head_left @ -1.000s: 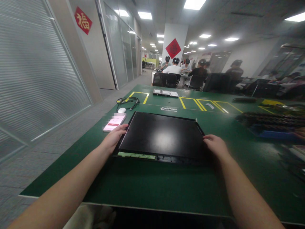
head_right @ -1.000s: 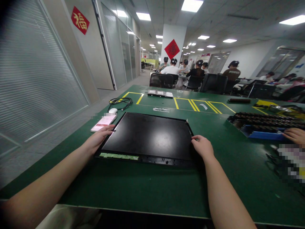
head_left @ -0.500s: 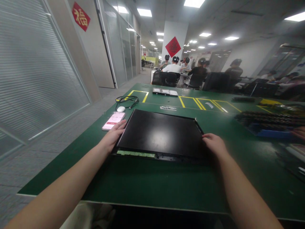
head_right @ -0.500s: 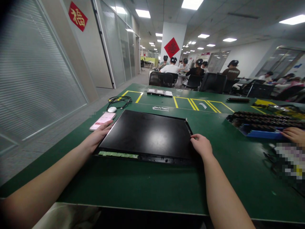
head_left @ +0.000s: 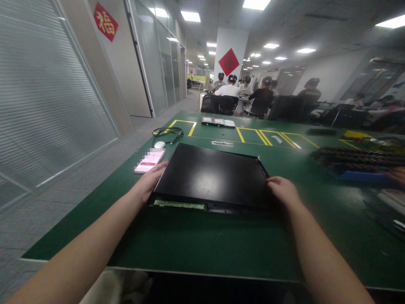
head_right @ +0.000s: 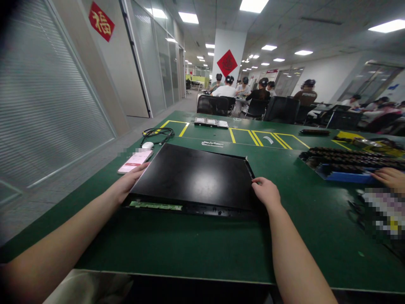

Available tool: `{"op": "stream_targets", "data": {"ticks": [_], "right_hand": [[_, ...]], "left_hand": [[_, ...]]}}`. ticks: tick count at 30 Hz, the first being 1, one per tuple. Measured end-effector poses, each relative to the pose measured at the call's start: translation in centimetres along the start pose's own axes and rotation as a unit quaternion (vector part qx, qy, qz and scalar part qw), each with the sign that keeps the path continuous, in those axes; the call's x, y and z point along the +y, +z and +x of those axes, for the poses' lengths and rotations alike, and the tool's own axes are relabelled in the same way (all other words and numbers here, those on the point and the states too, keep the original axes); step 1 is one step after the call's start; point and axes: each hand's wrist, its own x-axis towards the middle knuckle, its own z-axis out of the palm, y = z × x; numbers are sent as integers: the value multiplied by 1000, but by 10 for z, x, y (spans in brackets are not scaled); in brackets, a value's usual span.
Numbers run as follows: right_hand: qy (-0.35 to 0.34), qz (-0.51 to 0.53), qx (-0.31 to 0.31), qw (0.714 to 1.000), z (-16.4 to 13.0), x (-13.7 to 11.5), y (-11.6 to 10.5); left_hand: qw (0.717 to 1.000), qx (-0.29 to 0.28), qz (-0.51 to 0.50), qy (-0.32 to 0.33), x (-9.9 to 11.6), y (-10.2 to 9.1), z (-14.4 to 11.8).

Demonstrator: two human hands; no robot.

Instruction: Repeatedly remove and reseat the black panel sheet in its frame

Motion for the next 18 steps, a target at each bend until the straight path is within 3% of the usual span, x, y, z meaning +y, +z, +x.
{"op": "stream_targets", "data": {"ticks": [9, 14, 18], "right_hand": [[-2, 6, -7, 1000, 0, 1, 1], [-2, 22, -12, 1000, 0, 2, 2], [-3, 18, -10, 1000, -2, 1, 3]], "left_hand": [[999, -6, 38, -8, 4, -2, 0], [999, 39, 28, 3, 7, 2, -4], [997, 8, 74, 26, 4, -1, -8]]}}
